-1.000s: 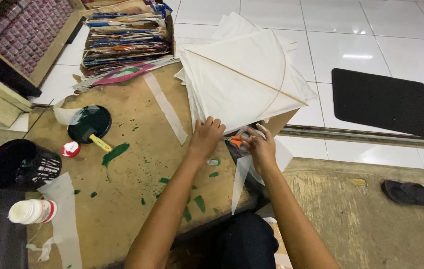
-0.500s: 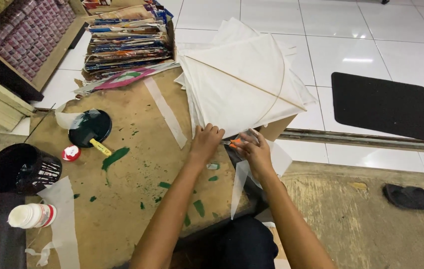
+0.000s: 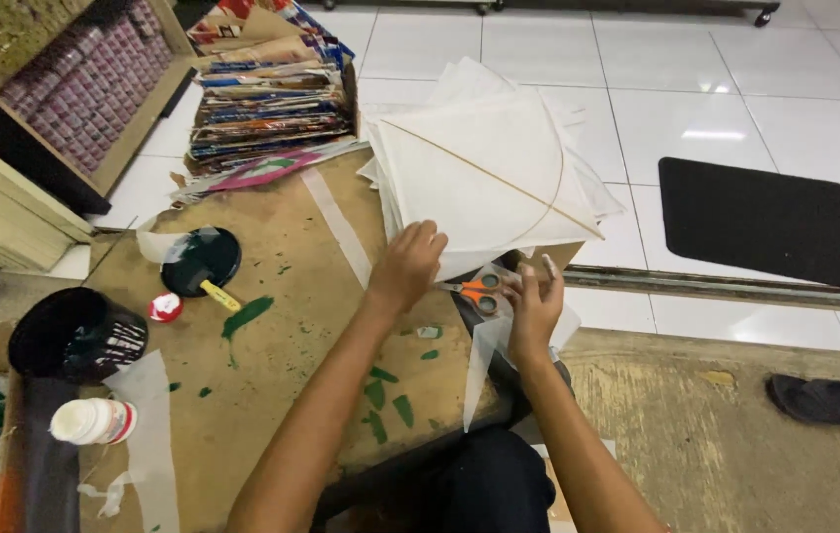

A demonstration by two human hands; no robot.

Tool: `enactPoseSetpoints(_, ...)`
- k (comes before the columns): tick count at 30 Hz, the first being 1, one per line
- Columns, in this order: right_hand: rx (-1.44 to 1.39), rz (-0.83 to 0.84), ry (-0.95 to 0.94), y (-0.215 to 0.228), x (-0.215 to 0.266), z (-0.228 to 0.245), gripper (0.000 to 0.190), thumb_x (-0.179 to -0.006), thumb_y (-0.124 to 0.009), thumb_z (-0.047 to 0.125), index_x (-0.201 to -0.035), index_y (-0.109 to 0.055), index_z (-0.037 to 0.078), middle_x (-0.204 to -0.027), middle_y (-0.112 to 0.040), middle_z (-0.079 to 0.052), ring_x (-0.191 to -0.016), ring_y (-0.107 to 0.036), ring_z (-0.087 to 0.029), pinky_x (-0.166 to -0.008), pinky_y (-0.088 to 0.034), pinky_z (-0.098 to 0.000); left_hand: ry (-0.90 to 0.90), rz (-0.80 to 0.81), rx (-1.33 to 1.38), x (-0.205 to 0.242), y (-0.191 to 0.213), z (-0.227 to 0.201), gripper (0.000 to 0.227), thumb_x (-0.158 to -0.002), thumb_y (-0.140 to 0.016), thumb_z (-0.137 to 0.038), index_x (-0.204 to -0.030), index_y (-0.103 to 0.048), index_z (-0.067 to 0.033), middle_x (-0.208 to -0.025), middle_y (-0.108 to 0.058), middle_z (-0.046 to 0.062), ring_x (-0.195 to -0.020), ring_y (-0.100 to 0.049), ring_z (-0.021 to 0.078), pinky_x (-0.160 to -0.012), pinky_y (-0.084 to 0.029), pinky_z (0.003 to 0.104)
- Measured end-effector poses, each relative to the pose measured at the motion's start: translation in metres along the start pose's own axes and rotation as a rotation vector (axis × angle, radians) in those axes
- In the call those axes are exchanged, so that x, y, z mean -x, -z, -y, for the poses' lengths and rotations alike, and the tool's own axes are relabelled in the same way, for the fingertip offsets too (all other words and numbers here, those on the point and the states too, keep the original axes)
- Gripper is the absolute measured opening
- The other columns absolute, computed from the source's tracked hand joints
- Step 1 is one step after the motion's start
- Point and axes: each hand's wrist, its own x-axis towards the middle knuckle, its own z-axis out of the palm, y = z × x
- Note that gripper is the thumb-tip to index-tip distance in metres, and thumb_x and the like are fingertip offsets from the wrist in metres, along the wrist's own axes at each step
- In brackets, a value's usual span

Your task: Painting a green stripe down the center of white kites using a small brush

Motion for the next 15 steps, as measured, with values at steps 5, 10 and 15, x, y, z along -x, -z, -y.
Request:
enactPoseSetpoints(5, 0.066, 0.032, 0.232, -0.009, 0.021, 0.014, 0.063, -0.104, -0.063, 0.02, -0.158, -0.03, 0.014, -0.131, -0.051, -0.014, -0.101, -0.069, -0.024, -0.086, -0.061, -0.034, 0.0, -0.072, 0.003, -0.021, 0.099, 0.014, 0.029, -0.092, -0.06, 0.009, -0.113, -0.063, -0.0109, -0.095, -0.059, 0.005, -0.092, -0.066, 0.0233, -0.077, -0.056, 0.033)
enactPoseSetpoints(10, 0.086, 0.072, 0.446, -0.029, 0.043, 0.02, 0.087, -0.101, -0.069, 0.007, -0.165, -0.012, 0.019, -0.15, -0.029, -0.019, -0.124, -0.057, -0.031, -0.105, -0.052, -0.0436, 0.182, -0.448, 0.365, -0.016, 0.205, 0.033, 0.018, -0.1, -0.053, 0.003, -0.107, -0.064, -0.0096, -0.09, -0.061, 0.01, -0.093, -0.066, 0.0314, -0.09, -0.053, 0.037)
enactPoseSetpoints(15, 0.243, 0.194, 0.462, -0.06, 0.072, 0.022, 0.102, -0.097, -0.077, 0.017, -0.168, -0.005, 0.019, -0.166, -0.013, -0.015, -0.147, -0.03, -0.042, -0.118, -0.032, -0.056, 0.53, -0.921, 0.556, 0.026, 0.284, 0.095, 0.012, -0.105, -0.059, -0.01, -0.116, -0.058, -0.0117, -0.11, -0.064, 0.01, -0.106, -0.062, 0.0209, -0.094, -0.05, 0.036)
